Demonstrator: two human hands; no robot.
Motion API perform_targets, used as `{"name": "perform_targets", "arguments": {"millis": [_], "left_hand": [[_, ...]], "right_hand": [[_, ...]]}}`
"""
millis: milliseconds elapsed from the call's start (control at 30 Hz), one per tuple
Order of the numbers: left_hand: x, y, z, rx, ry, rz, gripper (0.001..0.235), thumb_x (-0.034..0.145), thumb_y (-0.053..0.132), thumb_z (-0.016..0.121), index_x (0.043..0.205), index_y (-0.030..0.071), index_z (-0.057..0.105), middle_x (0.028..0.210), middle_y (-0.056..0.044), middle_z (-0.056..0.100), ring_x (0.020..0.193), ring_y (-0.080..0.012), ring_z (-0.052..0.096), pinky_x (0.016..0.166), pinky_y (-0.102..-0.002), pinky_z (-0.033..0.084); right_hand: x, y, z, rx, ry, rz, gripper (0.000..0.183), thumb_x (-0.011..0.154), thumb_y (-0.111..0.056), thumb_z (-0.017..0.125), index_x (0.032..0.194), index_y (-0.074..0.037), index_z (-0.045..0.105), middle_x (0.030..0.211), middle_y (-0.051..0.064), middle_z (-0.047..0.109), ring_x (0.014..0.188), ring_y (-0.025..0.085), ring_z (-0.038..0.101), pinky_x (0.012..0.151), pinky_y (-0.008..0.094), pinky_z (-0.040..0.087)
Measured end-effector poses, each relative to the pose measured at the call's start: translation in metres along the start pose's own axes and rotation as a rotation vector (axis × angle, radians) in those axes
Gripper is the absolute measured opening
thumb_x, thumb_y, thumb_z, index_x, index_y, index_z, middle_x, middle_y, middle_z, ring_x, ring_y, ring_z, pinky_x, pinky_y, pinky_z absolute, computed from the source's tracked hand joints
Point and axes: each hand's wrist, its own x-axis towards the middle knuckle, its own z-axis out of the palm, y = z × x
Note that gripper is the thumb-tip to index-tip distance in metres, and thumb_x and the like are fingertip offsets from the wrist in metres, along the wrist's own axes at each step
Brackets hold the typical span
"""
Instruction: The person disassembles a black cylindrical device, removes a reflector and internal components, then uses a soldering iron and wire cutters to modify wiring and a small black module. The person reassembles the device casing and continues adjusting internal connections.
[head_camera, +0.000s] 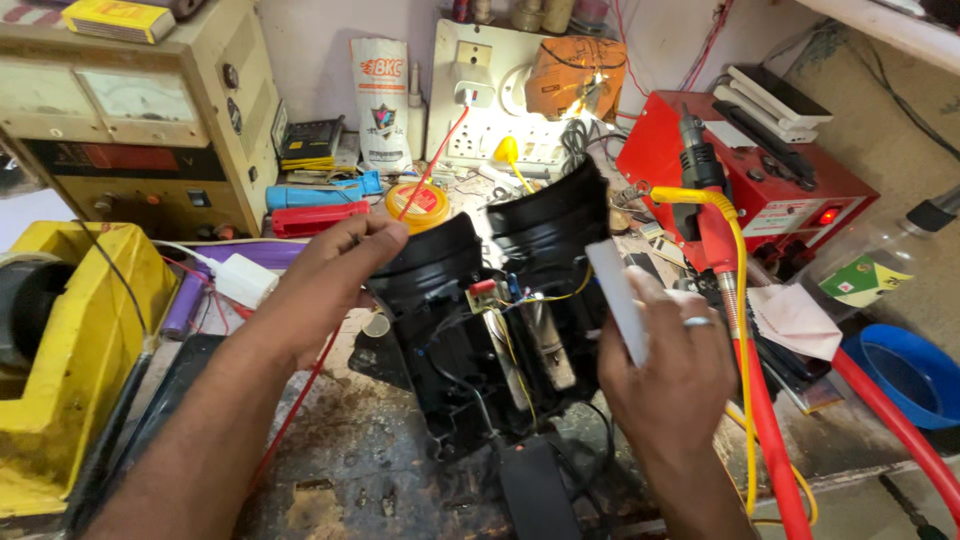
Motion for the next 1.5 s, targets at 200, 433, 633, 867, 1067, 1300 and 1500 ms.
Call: {"name": "perform_targets", "arguments": {"millis": [200,433,633,867,1067,1300,1500], "left_hand": [[-0.003,-0.002,0.022,0.501,0.15,0.277,0.057,0.087,0.054,0.066,0.121,0.008,0.067,0.115,-0.012,0.072,0.107,-0.0247,0.069,0.089,-0.037,0.051],[0.006,0.011,0.047,0.767,0.241,0.617,0.043,0.089,0.04,0.069,0.114,0.005,0.071,0.118,-0.02,0.071,0.112,-0.038,0.066,0.095,-0.048,0.05],[0.075,0.037,0.101,1.154,-0.251,0.424,0.062,0.078,0.044,0.074,0.131,0.013,0.062,0.131,-0.013,0.063,0.121,-0.0316,0.06,0.095,-0.053,0.044],[0.117,0.023,0.143,1.148,-0.836,0.085,0.087,0.064,0.044,0.08,0.142,0.016,0.055,0.135,-0.01,0.066,0.115,-0.0286,0.069,0.096,-0.04,0.055],[0.126,0.009,0.136,1.057,-0.663,0.223,0.074,0.066,0.038,0.082,0.135,0.017,0.066,0.121,-0.009,0.074,0.108,-0.0255,0.073,0.092,-0.035,0.057],[0.113,0.023,0.111,0.761,-0.057,0.445,0.057,0.075,0.031,0.084,0.124,0.009,0.064,0.103,-0.012,0.076,0.093,-0.0248,0.074,0.082,-0.037,0.056],[0.094,0.007,0.081,0.504,0.297,0.608,0.028,0.085,0.022,0.08,0.102,0.005,0.065,0.096,-0.012,0.072,0.079,-0.0234,0.072,0.072,-0.037,0.056]], "right_hand": [[-0.021,-0.002,-0.024,-0.046,-0.027,0.11,0.045,0.09,-0.009,0.072,0.134,-0.009,0.065,0.107,0.015,0.062,0.096,0.035,0.064,0.082,0.044,0.054],[-0.026,-0.006,-0.029,-0.126,-0.044,0.112,0.048,0.085,-0.009,0.072,0.132,-0.01,0.068,0.11,0.015,0.063,0.098,0.036,0.065,0.08,0.046,0.054],[-0.024,-0.013,-0.036,-0.138,-0.087,0.142,0.05,0.086,-0.011,0.07,0.136,-0.009,0.067,0.119,0.015,0.063,0.108,0.036,0.064,0.088,0.048,0.054],[-0.025,-0.006,-0.039,-0.117,-0.097,0.178,0.049,0.086,-0.011,0.07,0.134,-0.008,0.068,0.121,0.015,0.064,0.111,0.037,0.063,0.093,0.047,0.053],[-0.025,-0.003,-0.041,-0.126,-0.124,0.207,0.045,0.087,-0.011,0.07,0.132,-0.008,0.069,0.12,0.014,0.065,0.11,0.036,0.064,0.093,0.046,0.053],[-0.021,-0.001,-0.039,-0.082,-0.18,0.24,0.045,0.087,-0.012,0.068,0.131,-0.007,0.069,0.121,0.015,0.067,0.111,0.036,0.063,0.093,0.047,0.051],[-0.008,0.013,-0.012,0.11,-0.247,0.182,0.038,0.087,-0.014,0.071,0.126,-0.01,0.071,0.113,0.015,0.072,0.105,0.036,0.065,0.092,0.045,0.051]]}}
